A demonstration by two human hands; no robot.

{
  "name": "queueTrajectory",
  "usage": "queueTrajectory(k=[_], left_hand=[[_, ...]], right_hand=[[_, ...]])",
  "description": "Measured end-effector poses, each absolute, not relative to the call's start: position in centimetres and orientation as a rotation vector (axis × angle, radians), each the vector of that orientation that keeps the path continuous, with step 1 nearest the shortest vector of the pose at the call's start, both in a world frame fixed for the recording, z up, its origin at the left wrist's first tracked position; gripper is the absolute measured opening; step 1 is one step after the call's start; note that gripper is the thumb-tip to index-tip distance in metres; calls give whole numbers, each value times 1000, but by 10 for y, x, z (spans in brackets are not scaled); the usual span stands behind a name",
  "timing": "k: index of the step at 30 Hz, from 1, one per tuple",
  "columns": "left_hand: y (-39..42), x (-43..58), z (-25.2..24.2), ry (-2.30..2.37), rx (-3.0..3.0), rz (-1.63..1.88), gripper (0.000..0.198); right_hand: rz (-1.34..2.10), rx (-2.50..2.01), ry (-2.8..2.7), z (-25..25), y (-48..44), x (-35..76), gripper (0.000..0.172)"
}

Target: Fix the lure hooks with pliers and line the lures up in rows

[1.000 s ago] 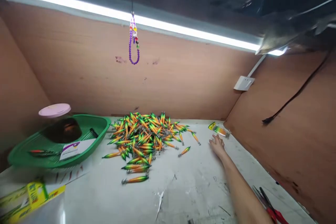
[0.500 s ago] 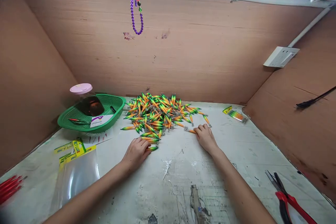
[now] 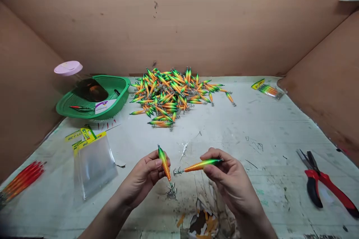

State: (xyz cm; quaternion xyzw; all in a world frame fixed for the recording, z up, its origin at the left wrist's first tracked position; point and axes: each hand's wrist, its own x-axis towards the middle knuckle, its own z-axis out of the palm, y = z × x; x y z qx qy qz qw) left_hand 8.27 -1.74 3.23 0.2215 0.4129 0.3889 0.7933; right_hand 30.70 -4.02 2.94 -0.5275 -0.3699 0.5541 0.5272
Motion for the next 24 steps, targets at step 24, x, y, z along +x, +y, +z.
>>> queueTrajectory(k=[24], left_hand=[[-22, 85, 27, 871, 437, 764, 31]], right_hand=[[1802, -970, -786, 24, -33, 279, 32]])
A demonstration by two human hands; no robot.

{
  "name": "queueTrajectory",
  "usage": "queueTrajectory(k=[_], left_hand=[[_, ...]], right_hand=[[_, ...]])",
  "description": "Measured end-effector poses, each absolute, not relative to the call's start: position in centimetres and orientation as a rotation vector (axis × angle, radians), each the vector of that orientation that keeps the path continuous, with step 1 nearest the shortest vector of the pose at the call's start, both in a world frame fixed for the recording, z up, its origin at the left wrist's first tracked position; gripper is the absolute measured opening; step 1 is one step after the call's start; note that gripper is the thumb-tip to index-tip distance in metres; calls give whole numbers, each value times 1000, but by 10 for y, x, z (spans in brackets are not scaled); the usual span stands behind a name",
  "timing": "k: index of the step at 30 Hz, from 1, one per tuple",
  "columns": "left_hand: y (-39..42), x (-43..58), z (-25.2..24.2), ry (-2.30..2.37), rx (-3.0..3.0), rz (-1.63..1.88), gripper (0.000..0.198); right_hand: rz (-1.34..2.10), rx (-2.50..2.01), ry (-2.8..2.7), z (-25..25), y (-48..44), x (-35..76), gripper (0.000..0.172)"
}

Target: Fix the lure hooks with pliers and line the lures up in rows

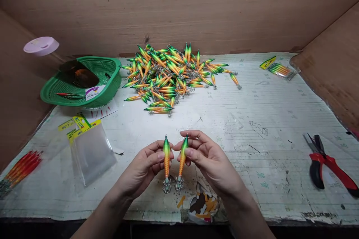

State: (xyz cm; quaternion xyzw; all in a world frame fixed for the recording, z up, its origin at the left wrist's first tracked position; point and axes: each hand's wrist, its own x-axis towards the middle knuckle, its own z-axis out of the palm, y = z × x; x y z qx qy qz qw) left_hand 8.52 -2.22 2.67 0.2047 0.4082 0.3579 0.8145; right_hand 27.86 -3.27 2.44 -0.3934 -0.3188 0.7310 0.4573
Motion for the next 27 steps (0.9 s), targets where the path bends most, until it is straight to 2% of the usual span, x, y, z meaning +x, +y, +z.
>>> queueTrajectory(k=[5, 10, 17, 23, 27], left_hand=[[-21, 86, 24, 852, 446, 764, 35], [-20, 83, 25, 839, 465, 832, 50], [-31, 72, 22, 938, 729, 1032, 24], [-42, 72, 24, 1090, 949, 1236, 20], [-47, 74, 24, 1153, 961, 1332, 19]], right_hand=[[1784, -1004, -777, 25, -29, 277, 35], [1494, -1277, -925, 16, -7, 290, 44], [1362, -1381, -1009, 7, 5, 299, 46], [1311, -1489, -1090, -16, 10, 278, 50], [1073, -1645, -1265, -30, 9, 278, 50]])
